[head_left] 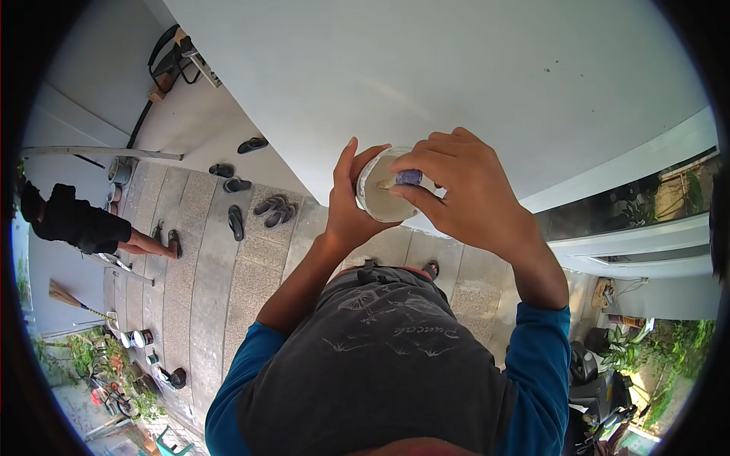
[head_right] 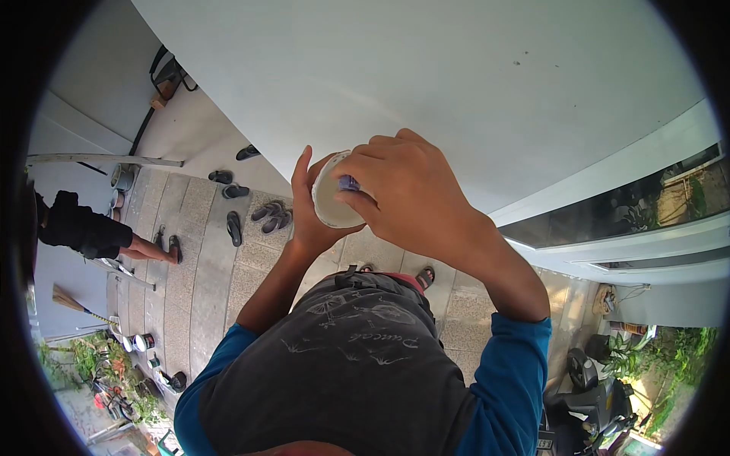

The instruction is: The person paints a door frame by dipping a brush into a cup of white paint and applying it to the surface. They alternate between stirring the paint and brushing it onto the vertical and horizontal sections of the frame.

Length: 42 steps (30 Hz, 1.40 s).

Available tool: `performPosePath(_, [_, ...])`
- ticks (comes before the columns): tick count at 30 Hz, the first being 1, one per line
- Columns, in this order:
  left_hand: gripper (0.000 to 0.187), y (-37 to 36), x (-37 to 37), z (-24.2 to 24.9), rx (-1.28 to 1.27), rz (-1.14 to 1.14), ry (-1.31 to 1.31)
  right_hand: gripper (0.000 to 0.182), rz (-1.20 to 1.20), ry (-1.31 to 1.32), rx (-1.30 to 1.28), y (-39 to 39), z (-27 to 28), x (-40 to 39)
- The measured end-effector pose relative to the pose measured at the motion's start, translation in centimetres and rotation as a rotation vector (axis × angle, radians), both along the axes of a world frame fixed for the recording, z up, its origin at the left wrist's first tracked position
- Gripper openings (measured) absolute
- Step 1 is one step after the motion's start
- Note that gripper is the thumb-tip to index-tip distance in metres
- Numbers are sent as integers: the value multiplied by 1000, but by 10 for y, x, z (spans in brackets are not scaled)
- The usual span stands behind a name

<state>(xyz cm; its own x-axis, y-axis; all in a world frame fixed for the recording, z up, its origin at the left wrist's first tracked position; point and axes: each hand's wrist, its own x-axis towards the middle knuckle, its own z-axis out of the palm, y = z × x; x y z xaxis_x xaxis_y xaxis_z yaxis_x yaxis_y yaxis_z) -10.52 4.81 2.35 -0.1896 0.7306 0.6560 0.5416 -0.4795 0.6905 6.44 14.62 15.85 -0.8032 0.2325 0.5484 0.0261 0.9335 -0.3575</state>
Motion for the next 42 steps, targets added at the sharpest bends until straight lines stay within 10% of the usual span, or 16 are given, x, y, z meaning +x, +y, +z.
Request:
performPosePath(12, [137,-4,-13,-7,-144,35,-81,23,-208,134,-457,2,4,7])
performPosePath(29, [133,-10,-4,14,-60,92,72,20,192,-284,249,1,30,-19])
performPosePath(42, [134,-21,-7,11,-79,56,0,10,245,-398,240,-9,32,-23])
